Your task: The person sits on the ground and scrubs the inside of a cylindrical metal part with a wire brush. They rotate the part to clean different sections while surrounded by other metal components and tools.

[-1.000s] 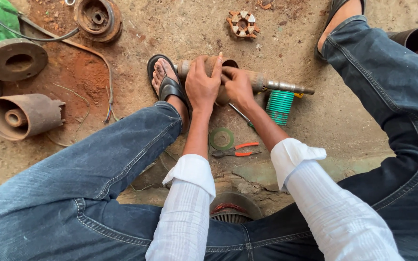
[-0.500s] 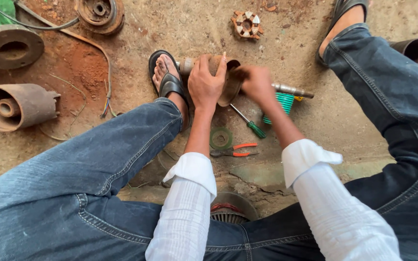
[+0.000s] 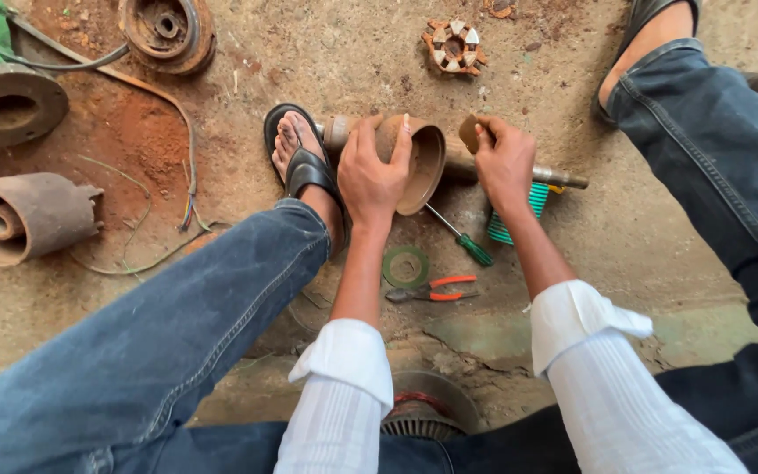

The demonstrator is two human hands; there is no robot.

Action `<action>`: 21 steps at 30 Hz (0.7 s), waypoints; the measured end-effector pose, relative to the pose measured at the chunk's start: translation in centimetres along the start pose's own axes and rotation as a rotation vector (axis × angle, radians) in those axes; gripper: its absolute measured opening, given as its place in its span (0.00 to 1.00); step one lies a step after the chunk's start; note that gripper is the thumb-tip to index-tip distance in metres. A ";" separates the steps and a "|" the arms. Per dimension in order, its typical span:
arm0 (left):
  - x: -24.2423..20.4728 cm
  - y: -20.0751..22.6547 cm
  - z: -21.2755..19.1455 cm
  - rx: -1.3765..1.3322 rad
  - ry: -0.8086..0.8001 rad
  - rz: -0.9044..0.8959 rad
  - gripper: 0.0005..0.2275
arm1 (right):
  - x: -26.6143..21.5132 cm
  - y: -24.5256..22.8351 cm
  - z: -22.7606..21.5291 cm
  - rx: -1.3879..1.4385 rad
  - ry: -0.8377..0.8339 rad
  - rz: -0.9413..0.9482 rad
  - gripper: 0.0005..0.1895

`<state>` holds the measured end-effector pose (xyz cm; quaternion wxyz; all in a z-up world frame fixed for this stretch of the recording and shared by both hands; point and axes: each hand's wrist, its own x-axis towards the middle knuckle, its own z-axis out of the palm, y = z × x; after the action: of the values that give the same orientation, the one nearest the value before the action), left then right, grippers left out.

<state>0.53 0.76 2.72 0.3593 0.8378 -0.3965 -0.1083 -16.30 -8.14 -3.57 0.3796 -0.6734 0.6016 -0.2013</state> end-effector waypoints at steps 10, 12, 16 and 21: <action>0.0 0.1 -0.2 -0.011 -0.012 0.002 0.17 | -0.5 0.4 -0.2 -0.019 0.019 -0.011 0.11; 0.1 0.0 -0.1 -0.003 -0.026 -0.009 0.17 | -0.4 0.6 0.0 -0.019 -0.011 0.034 0.12; 0.3 0.2 -0.2 0.029 -0.038 0.000 0.18 | -0.5 0.3 -0.2 -0.076 -0.062 0.013 0.12; 0.5 0.3 -0.3 0.056 -0.062 -0.008 0.20 | -0.9 -1.2 -0.8 -0.067 -0.138 0.035 0.12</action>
<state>0.81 0.34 3.21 0.3230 0.8452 -0.4072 -0.1245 -16.26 -7.50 -1.94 0.4009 -0.6872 0.5922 -0.1277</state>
